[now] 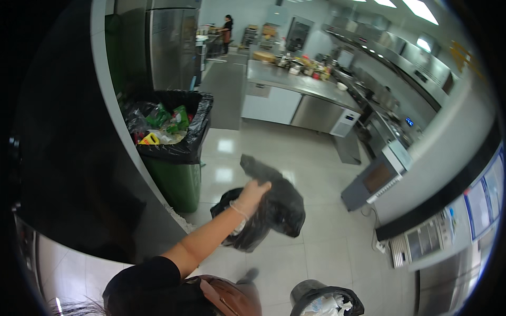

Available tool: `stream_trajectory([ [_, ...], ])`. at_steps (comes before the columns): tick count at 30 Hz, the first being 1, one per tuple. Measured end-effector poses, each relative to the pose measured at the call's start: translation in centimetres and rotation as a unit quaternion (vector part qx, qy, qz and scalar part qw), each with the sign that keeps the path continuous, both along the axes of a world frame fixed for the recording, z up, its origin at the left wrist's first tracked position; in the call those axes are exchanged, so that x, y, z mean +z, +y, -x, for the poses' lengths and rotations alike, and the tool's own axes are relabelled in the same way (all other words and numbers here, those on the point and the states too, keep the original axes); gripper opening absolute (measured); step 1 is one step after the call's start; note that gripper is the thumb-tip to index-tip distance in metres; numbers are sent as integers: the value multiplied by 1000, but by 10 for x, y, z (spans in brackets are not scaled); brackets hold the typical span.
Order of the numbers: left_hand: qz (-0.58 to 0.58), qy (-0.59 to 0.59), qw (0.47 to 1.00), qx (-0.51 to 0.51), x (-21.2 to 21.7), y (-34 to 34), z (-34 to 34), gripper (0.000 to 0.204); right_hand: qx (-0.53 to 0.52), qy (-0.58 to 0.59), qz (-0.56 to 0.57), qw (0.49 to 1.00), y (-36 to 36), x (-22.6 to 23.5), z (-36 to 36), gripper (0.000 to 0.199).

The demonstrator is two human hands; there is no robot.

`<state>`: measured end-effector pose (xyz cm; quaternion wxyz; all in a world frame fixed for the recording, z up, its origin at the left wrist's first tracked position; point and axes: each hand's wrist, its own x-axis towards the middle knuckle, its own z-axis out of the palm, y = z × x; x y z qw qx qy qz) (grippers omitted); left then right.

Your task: The person collects trash from a dining table and floor, places it into a bin, and empties it into a larger waste container. They then line a bin with a new trash bag and return to the dining area.

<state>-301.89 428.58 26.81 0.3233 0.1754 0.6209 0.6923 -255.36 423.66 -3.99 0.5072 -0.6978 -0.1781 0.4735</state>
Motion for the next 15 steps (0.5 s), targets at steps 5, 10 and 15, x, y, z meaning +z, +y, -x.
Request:
stream_trajectory([
  [5, -80, 99, 979, 158, 99, 52, 130, 19, 82, 17, 11, 996, 134, -36, 79, 18],
  [10, -222, 216, 906, 287, 216, 57, 230, 13, 164, 63, 4, 984, 291, -58, 162, 20],
  [15, -315, 368, 796, 364, 273, 13, 311, 21, 230, 151, -6, 961, 417, -4, 315, 27],
])
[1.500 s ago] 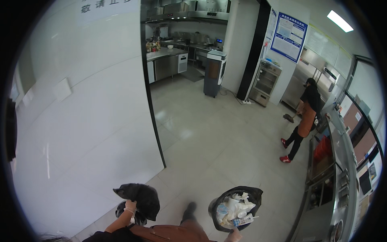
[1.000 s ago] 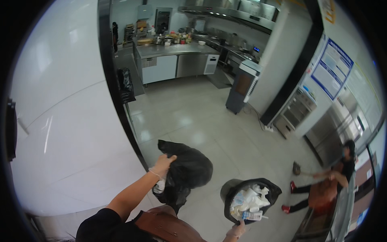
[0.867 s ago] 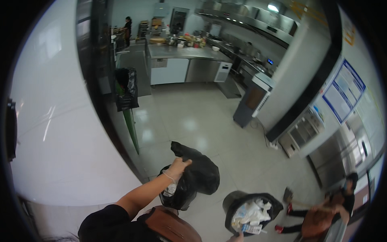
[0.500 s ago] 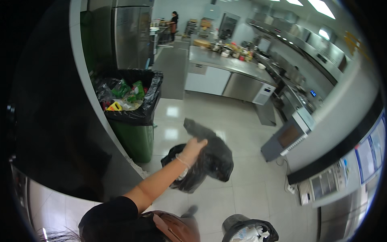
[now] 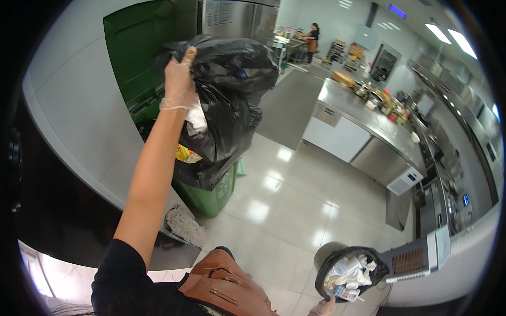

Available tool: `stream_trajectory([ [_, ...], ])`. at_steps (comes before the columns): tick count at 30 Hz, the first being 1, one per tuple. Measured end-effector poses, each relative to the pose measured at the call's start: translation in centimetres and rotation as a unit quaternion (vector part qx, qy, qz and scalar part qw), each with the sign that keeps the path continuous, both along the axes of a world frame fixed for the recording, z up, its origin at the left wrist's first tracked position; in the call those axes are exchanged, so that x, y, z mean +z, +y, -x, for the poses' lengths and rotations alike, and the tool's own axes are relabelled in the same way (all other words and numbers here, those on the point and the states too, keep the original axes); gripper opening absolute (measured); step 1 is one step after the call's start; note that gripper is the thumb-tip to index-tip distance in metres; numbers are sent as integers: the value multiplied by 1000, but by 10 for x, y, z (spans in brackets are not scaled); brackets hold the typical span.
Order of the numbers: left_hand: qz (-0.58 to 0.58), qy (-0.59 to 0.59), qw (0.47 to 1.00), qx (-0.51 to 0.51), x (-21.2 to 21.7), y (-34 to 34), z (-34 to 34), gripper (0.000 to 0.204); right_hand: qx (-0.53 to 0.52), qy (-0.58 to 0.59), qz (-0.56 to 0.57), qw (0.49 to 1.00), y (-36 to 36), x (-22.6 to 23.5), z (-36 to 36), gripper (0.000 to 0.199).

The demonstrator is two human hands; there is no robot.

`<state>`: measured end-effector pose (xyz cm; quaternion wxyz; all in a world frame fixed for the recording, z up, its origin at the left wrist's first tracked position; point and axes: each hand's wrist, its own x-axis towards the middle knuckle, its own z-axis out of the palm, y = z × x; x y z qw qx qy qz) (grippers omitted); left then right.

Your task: The person collects trash from a dining table and floor, places it into a bin, and empties it into a larger waste container. They then line a bin with a new trash bag and return to the dining area.

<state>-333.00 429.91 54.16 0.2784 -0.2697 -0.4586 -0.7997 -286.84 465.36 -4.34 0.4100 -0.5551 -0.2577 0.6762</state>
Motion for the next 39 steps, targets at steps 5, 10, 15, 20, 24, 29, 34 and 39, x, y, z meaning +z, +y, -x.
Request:
stream_trajectory([
  [5, 43, -122, 970, 206, -59, -53, 52, 23, 60, 14, -13, 998, 18, 71, 157, 22],
  [10, 344, -391, 782, 343, -301, -211, 157, 19, 173, 23, 33, 984, 4, 58, 285, 26],
  [15, 811, -334, 453, 164, -226, -170, 112, 31, 228, -12, -30, 973, 12, 70, 367, 16],
  [20, 770, -288, 493, 285, -137, -156, 138, 46, 274, -35, -64, 959, 7, 109, 437, 13],
  [24, 875, -220, 389, 187, -187, -142, 210, 94, 310, -144, -717, 607, 34, 136, 497, 21],
  [29, 863, -309, 392, 74, -273, -165, 245, 81, 415, -197, -743, 487, 59, 264, 601, 25],
  [34, 309, -324, 893, -37, -158, -96, 279, 59, 533, 24, -652, 539, 35, 404, 706, 14],
  [39, 230, -320, 917, -59, -101, -8, 350, 61, 455, 133, -843, 256, 10, 469, 815, 16],
])
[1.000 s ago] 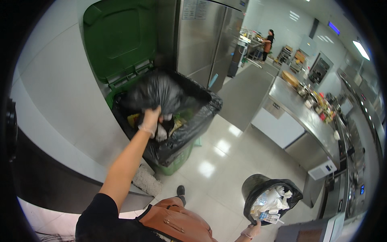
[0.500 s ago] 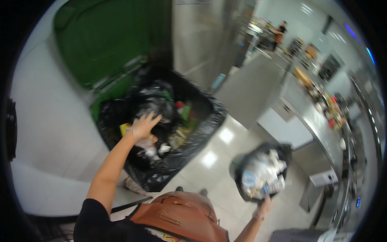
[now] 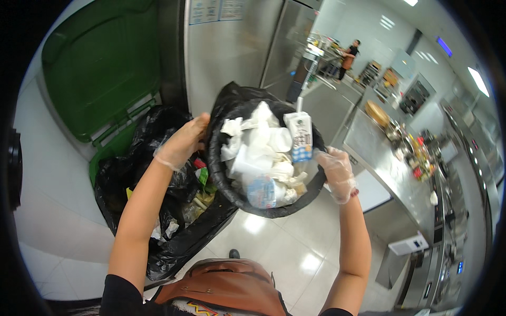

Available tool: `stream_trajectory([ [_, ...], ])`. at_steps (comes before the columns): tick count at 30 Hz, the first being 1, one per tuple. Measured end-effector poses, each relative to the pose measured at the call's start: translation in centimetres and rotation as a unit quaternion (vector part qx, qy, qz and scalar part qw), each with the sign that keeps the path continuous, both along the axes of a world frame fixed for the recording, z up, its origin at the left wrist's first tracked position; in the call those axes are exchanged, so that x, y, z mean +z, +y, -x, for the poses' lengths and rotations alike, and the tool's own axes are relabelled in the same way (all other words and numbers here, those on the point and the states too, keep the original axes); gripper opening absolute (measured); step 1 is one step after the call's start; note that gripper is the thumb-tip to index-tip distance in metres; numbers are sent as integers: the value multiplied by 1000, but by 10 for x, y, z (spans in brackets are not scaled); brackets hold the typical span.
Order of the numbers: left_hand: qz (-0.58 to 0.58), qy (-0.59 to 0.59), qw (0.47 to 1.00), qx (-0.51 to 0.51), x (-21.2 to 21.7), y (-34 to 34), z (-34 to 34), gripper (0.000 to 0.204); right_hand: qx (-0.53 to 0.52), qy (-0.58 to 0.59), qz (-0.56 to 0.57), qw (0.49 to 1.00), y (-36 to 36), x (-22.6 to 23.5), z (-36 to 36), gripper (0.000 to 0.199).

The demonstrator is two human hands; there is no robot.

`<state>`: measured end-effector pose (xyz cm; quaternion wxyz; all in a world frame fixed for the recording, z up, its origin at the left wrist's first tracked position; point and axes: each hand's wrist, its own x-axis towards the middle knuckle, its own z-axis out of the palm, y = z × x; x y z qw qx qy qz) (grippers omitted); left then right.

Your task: The person collects trash from a dining table and floor, places it into a bin, and empties it into a larger waste container. They then line a bin with a new trash bag and return to the dining area.

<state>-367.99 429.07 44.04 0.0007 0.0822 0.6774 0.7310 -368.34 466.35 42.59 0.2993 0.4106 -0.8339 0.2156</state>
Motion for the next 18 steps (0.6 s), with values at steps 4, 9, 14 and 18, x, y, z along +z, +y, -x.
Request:
stream_trajectory([
  [4, 95, 159, 960, 209, 25, -17, 3, 18, -36, -396, 214, 892, -82, 29, 31, 15],
  [9, 320, 420, 791, 310, 31, 23, 1, 25, -43, -425, 194, 883, -98, 30, 80, 20],
  [14, 539, 391, 738, 109, 12, 66, -63, 30, -23, -435, 150, 888, -136, 53, 86, 20],
  [18, 710, 503, 454, 191, -7, 84, -84, 44, 40, -371, 62, 926, -127, 44, 119, 17],
])
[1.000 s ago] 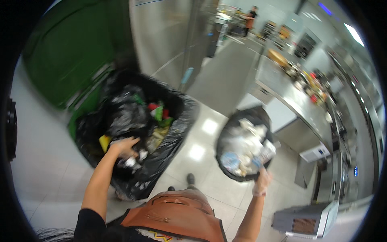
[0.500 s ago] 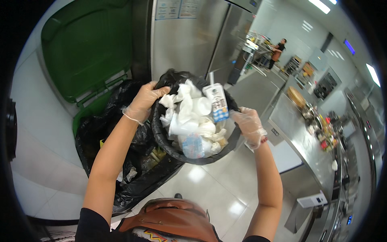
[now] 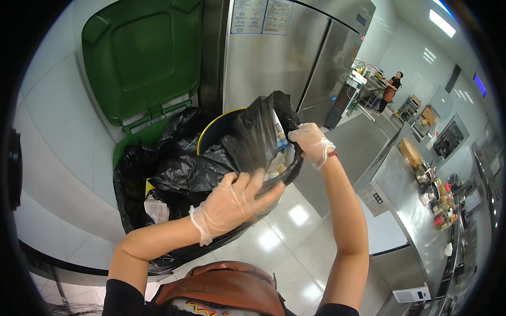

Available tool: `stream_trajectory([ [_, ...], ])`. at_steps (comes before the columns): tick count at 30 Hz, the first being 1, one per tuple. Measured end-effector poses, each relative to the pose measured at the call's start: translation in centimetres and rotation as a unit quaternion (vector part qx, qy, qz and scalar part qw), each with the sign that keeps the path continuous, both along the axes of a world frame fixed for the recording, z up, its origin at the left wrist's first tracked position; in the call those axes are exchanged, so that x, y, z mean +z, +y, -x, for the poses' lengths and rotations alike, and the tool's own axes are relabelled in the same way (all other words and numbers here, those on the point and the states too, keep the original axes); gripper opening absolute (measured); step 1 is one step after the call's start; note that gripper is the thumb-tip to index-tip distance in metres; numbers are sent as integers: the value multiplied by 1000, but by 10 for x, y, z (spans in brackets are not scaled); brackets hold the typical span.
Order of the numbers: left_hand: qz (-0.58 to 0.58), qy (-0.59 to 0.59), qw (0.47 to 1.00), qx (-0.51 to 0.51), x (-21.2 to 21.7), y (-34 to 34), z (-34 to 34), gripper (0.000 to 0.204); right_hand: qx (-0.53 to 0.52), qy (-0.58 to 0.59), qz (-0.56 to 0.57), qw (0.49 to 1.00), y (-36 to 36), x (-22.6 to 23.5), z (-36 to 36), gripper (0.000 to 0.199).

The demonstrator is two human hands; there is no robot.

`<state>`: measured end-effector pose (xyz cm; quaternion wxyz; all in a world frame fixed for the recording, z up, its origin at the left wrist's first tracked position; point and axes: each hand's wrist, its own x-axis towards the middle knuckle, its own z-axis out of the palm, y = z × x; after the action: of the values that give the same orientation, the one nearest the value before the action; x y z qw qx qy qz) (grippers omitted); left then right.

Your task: The person collects trash from a dining table and floor, places it into a bin, and empties it into a larger waste container. They then line a bin with a new trash bag and return to the dining area.

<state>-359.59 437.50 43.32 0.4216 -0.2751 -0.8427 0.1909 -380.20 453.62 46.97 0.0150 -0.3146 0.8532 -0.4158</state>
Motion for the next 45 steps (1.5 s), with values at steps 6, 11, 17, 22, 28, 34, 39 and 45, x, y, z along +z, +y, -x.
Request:
stream_trajectory([
  [6, 30, 16, 997, -75, -4, -23, 33, 30, 10, -170, 132, 977, -10, -7, -11, 34],
  [11, -42, -3, 994, -98, -1, -26, 38, 33, -67, -78, 349, 932, 13, -85, -12, 56],
  [17, -63, -39, 990, -116, 0, -24, 30, 41, 16, -292, 451, 843, -6, -103, -55, 34],
  [22, -65, -32, 995, -64, 4, -3, 31, 55, 36, -135, 438, 888, 6, -20, -81, 21],
  [28, -106, -24, 990, -90, -7, 2, 46, 14, 78, 451, 104, 883, -40, 7, -61, 11],
  [34, -201, -124, 963, -129, 5, -5, 32, 12, -59, 536, 202, 818, -8, -58, -92, 5],
  [39, -347, -40, 913, -210, 46, -13, 74, 15, -68, 525, 208, 822, -4, -82, -80, 20],
  [45, -188, -154, 956, -162, 43, -14, 161, 12, -40, 533, 261, 804, -13, -79, -90, 20],
])
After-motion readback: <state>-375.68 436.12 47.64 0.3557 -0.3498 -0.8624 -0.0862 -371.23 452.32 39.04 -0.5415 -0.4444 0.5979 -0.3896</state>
